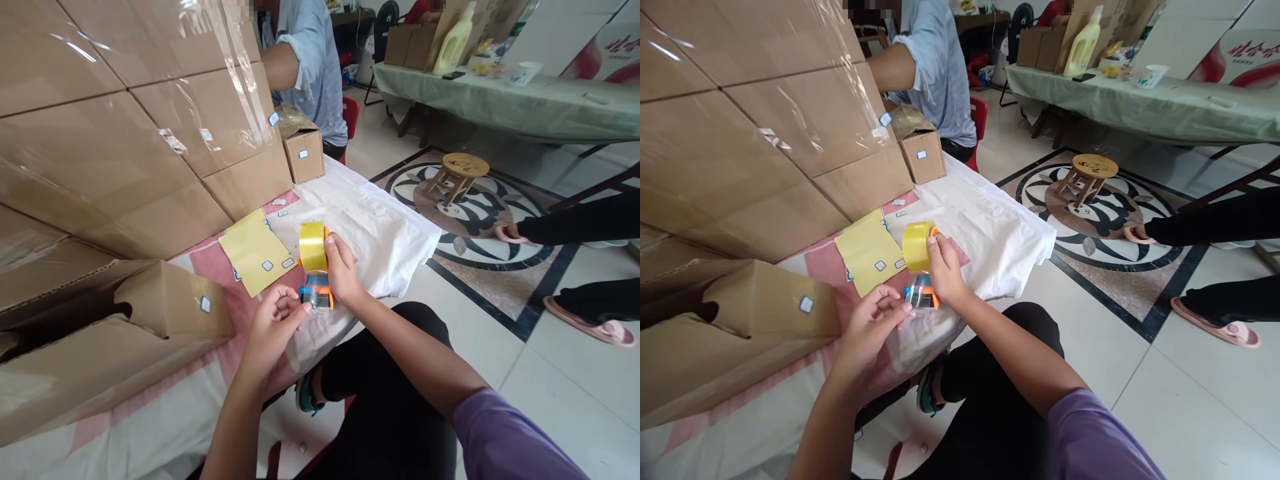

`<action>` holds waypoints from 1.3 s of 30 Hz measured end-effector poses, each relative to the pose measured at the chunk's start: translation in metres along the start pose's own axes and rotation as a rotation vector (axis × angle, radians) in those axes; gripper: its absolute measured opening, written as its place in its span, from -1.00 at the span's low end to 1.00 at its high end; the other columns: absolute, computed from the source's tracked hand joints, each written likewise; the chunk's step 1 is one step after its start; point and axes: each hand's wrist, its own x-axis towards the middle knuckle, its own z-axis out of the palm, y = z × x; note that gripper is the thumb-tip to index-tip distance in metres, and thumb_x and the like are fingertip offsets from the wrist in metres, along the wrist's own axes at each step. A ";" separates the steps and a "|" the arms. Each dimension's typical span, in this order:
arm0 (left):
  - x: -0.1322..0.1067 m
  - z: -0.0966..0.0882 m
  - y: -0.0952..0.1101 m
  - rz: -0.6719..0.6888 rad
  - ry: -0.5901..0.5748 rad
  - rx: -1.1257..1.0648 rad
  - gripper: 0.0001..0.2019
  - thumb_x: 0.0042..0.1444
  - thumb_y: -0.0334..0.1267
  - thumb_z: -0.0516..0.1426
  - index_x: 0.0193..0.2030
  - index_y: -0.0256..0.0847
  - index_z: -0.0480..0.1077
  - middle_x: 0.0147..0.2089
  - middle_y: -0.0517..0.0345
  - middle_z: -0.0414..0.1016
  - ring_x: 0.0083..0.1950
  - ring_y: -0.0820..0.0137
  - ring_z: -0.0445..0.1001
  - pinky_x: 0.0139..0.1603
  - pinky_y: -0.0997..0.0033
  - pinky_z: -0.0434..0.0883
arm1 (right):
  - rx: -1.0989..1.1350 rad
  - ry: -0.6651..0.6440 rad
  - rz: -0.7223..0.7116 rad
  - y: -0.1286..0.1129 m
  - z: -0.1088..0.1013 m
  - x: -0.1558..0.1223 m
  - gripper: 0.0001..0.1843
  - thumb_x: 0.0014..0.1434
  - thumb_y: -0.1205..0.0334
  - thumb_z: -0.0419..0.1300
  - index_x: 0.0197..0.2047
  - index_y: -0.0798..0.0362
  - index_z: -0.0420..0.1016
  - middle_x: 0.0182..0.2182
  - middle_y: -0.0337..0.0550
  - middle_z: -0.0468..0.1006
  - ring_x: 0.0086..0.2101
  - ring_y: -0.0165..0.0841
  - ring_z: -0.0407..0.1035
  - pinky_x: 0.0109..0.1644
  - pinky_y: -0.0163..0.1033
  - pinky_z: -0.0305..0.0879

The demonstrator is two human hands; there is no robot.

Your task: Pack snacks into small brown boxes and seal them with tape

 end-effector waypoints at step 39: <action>-0.062 0.009 -0.018 0.032 -0.006 -0.095 -0.52 0.12 -0.03 0.26 -0.45 -0.15 0.01 -0.58 0.42 0.11 -0.61 0.62 0.01 -0.55 0.55 0.05 | -0.045 -0.074 -0.181 -0.043 0.011 0.004 -0.56 0.44 -0.09 -0.08 -0.41 -0.02 0.08 -0.47 -0.31 0.13 -0.45 -0.39 0.05 -0.33 -0.25 0.02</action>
